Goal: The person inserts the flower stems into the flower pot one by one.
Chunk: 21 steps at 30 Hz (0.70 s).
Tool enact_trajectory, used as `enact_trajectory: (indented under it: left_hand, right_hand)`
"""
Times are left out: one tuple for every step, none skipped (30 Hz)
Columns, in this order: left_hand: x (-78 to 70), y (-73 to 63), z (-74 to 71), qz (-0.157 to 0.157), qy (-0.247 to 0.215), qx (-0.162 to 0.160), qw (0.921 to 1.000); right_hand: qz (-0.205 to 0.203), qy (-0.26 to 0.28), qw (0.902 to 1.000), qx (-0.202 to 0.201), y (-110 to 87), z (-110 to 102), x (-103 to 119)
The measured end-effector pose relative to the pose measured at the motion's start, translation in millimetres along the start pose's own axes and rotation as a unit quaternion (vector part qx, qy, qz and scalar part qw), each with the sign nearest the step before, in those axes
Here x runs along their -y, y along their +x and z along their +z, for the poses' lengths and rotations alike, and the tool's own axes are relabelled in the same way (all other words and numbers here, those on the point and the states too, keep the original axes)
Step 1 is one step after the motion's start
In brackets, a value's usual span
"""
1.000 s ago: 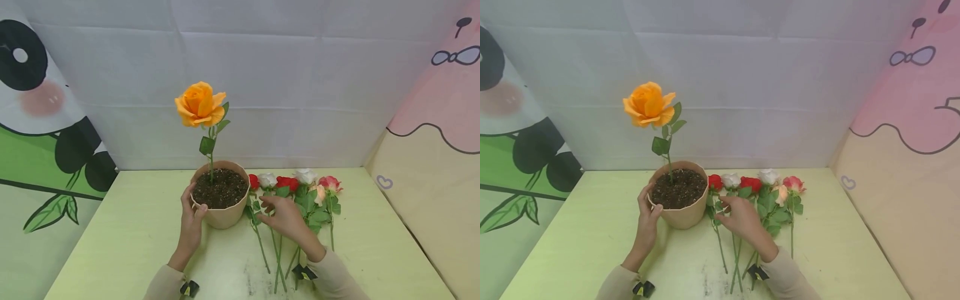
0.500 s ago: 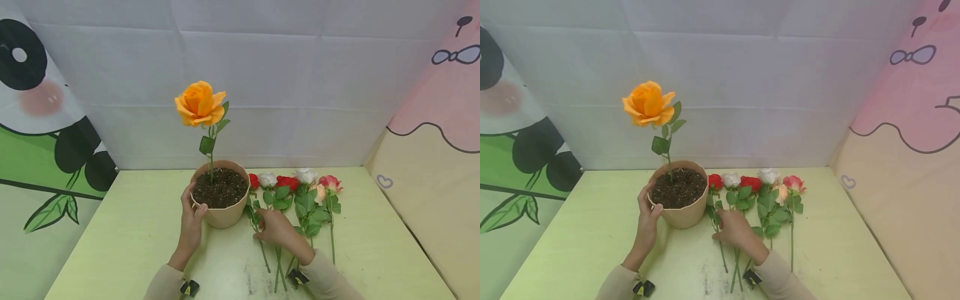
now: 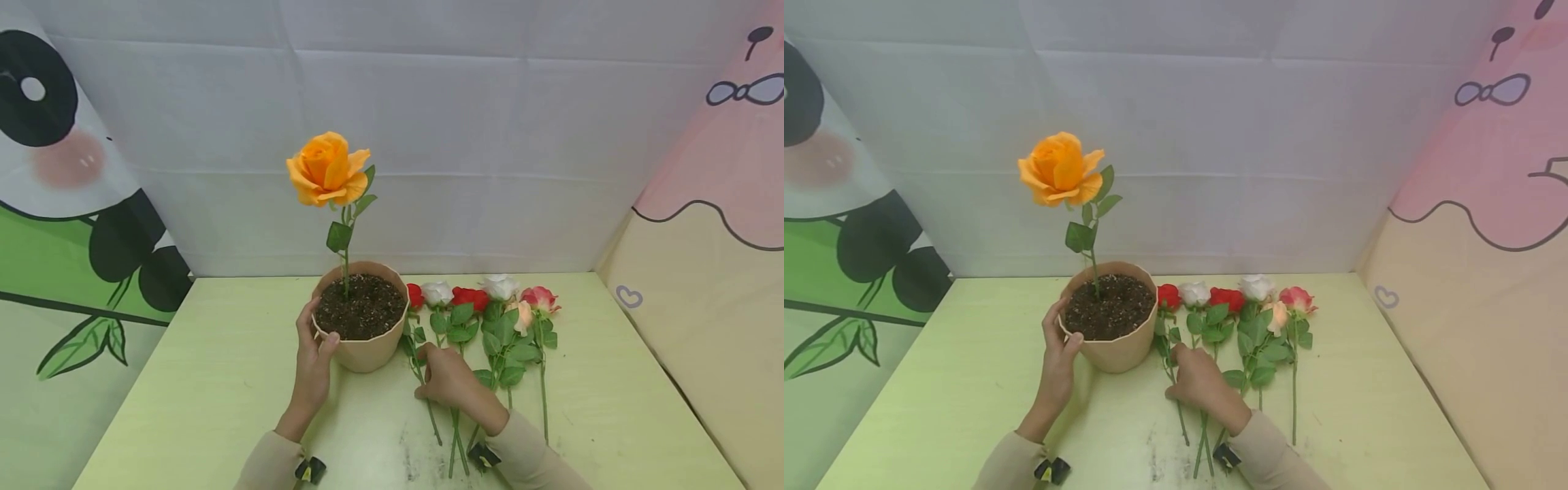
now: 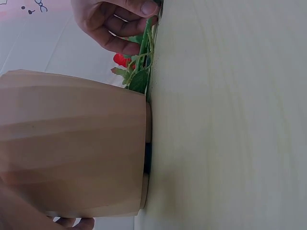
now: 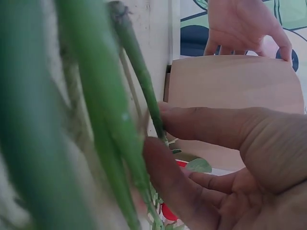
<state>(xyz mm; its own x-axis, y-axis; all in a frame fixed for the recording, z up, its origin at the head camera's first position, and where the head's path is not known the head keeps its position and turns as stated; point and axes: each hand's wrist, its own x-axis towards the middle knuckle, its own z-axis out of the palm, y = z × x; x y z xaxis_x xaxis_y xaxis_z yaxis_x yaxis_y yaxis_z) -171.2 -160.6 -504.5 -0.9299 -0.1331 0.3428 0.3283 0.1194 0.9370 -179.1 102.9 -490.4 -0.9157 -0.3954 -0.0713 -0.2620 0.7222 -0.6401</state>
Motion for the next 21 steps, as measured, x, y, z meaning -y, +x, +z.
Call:
enact_trajectory:
  left_hand:
    - [0.1,0.0,0.0,0.001,-0.001,0.0,1.0]
    - [0.2,0.1,0.0,0.001,-0.001,0.001,1.0]
    - [0.3,0.3,0.0,0.002,-0.002,0.001,1.0]
    - [0.3,0.3,0.0,0.003,-0.003,0.001,1.0]
    - [0.5,0.4,-0.1,0.004,-0.004,0.001,1.0]
    - [0.5,0.4,-0.1,0.005,-0.004,0.001,1.0]
    - [0.7,0.4,-0.1,0.005,-0.004,0.001,1.0]
    - [0.7,0.4,-0.1,0.005,-0.004,0.001,1.0]
    - [1.0,0.4,-0.1,0.005,-0.004,0.001,1.0]
    - [1.0,0.3,-0.1,0.004,-0.004,0.001,1.0]
    - [1.1,0.2,-0.1,0.004,-0.004,0.001,1.0]
    - [1.2,0.2,-0.1,0.004,-0.004,0.001,1.0]
    - [1.4,0.1,-0.2,0.004,-0.003,0.001,1.0]
    - [1.6,0.1,-0.3,0.004,-0.003,0.002,1.0]
    - [1.8,0.0,-0.4,0.004,-0.002,0.002,1.0]
    - [2.1,-0.1,-0.5,0.005,-0.002,0.003,1.0]
    - [2.5,-0.1,-0.7,0.006,-0.002,0.004,1.0]
    - [2.9,-0.1,-0.8,0.007,-0.002,0.005,1.0]
    - [3.4,-0.1,-0.9,0.007,-0.003,0.006,1.0]
    - [3.8,-0.1,-1.1,0.008,-0.003,0.007,0.9999]
    - [4.2,-0.1,-1.1,0.009,-0.002,0.008,0.9999]
  right_hand:
    - [-0.002,0.002,1.0,0.0,0.0,1,-1]
    - [-0.005,0.004,1.0,-0.001,0.0,2,-2]
    - [-0.008,0.006,0.9999,-0.002,0.2,3,-3]
    - [-0.011,0.01,0.9999,-0.003,0.2,4,-4]
    - [-0.014,0.015,0.9998,-0.004,0.5,5,-5]
    - [-0.019,0.019,0.9996,-0.005,0.9,5,-7]
    - [-0.024,0.022,0.9995,-0.005,1.3,6,-9]
    - [-0.032,0.021,0.9992,-0.005,4.0,11,-17]
    - [-0.043,0.019,0.9989,-0.008,6.6,15,-25]
    - [-0.048,0.017,0.9987,-0.007,9.0,19,-31]
    - [-0.049,0.023,0.9985,-0.004,9.3,19,-32]
    - [-0.049,0.031,0.9983,-0.001,9.1,19,-33]
    - [-0.047,0.04,0.9981,0.001,9.0,18,-33]
    - [-0.042,0.049,0.9979,0.004,8.5,18,-32]
    - [-0.034,0.061,0.9975,0.007,5.7,13,-25]
    - [-0.022,0.075,0.9969,0.013,2.8,8,-18]
    - [-0.014,0.088,0.9959,0.016,-0.1,4,-12]
    - [-0.01,0.092,0.9956,0.018,-0.8,4,-11]
    - [-0.008,0.093,0.9954,0.02,-1.2,3,-10]
    - [-0.005,0.094,0.9953,0.023,-1.6,2,-9]
    - [-0.002,0.095,0.9952,0.025,-1.6,2,-9]
